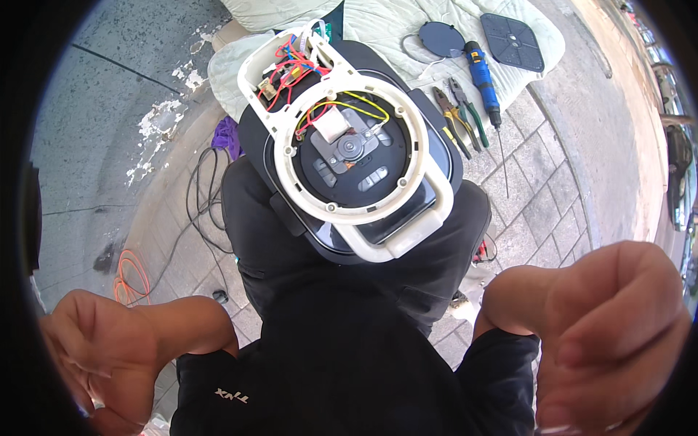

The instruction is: The person holds a disassembled white plastic device with exposed wires and a motor, repeatedly rotating and repositioning it to inspect internal components. They manipulate wires and small parts with both hands while seated on a white sheet outdoors.

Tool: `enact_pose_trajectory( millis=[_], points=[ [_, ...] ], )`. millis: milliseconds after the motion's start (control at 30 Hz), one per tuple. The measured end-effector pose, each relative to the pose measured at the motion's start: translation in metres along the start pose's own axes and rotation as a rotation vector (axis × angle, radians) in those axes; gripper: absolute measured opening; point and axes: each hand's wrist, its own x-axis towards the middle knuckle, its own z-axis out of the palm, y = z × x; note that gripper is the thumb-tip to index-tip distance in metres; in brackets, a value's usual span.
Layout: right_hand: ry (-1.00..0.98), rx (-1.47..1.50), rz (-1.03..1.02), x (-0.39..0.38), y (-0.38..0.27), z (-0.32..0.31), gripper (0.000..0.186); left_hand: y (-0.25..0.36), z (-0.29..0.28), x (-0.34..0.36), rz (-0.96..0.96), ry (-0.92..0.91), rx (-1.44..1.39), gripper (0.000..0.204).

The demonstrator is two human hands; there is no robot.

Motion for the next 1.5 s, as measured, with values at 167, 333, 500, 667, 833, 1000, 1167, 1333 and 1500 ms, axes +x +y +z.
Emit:
enact_pose_trajectory(
  millis=[167,333,500,667,833,1000,1167,1333,1500],
  points=[
    [0.271,-0.327,0.678,-0.027,0.113,-0.085,0.026,-0.097,-0.038,-0.028,-0.212,0.18,0.185,0.038],
    [-0.208,-0.802,1.055,-0.092,0.24,-0.144,0.028,-0.197,-0.104,-0.084,-0.631,0.587,0.326,0.038],
    [-0.606,-0.971,1.022,-0.123,0.323,-0.168,0.03,-0.235,-0.13,-0.121,-0.808,0.837,0.302,0.038],
    [-0.829,-1.2,1.214,-0.126,0.342,-0.155,0.048,-0.238,-0.145,-0.124,-0.83,0.851,0.239,0.031],
    [-0.74,-1.255,1.207,-0.14,0.341,-0.147,0.055,-0.244,-0.132,-0.113,-0.87,0.975,0.22,0.03],
    [-0.823,-1.158,0.927,-0.142,0.347,-0.156,0.057,-0.242,-0.131,-0.113,-0.903,0.96,0.229,0.032],
    [-1.085,-0.896,0.766,-0.13,0.369,-0.172,0.057,-0.241,-0.13,-0.112,-0.904,0.943,0.237,0.037],
    [-1.244,-0.809,0.783,-0.119,0.388,-0.17,0.049,-0.241,-0.124,-0.109,-0.901,0.962,0.216,0.038],
    [-1.34,-0.832,0.761,-0.118,0.391,-0.164,0.033,-0.237,-0.13,-0.112,-0.915,0.935,0.2,0.038]
  ],
)
